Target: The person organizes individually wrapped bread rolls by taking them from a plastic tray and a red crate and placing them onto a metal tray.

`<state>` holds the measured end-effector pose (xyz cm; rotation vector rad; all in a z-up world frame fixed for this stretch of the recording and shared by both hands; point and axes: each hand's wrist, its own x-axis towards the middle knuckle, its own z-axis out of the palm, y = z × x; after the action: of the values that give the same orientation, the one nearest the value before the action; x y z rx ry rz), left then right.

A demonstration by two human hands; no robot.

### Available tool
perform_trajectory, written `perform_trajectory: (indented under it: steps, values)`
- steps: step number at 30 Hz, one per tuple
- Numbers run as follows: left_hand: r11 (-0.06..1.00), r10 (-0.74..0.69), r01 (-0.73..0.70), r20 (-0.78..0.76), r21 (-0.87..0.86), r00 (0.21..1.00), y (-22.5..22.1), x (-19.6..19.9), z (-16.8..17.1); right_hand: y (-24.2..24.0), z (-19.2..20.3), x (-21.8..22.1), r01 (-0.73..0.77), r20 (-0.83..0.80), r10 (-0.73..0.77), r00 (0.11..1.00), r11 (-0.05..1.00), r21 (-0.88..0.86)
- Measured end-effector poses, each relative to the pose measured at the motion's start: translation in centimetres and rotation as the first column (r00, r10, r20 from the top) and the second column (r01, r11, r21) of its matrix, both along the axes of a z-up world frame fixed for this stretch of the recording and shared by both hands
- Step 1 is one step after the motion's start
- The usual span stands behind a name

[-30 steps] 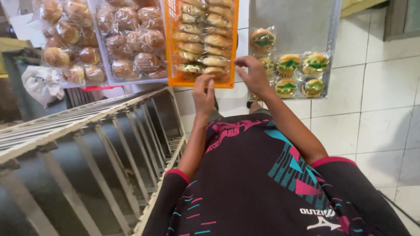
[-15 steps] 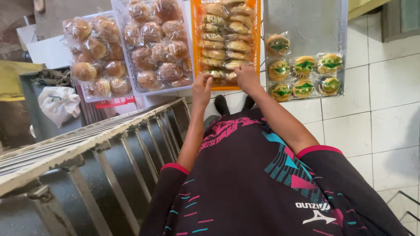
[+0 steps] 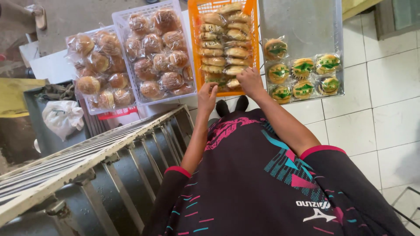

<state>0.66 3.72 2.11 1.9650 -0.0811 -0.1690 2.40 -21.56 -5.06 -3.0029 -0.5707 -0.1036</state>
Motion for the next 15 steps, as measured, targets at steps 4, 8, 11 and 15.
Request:
perform_trajectory:
  steps: [4,8,11,15]
  values:
    - [1.0,-0.016,0.016,-0.012,0.002,1.0,-0.3,0.8,-0.7,-0.3,0.4,-0.2,-0.008,-0.036,0.007,0.999,1.0,-0.029]
    - [1.0,-0.026,0.026,-0.02,0.011,0.999,-0.7,1.0,-0.1,-0.5,1.3,-0.1,0.077,-0.133,-0.069,0.989,0.995,0.058]
    - [0.998,-0.059,0.059,-0.002,-0.01,0.998,-1.3,1.1,0.7,-1.0,4.9,0.2,0.212,-0.25,-0.138,0.958,0.932,0.295]
    - [0.98,-0.189,0.195,0.119,-0.048,0.975,-3.4,1.4,1.9,-1.5,9.2,0.3,0.563,-0.527,-0.267,0.807,0.619,0.548]
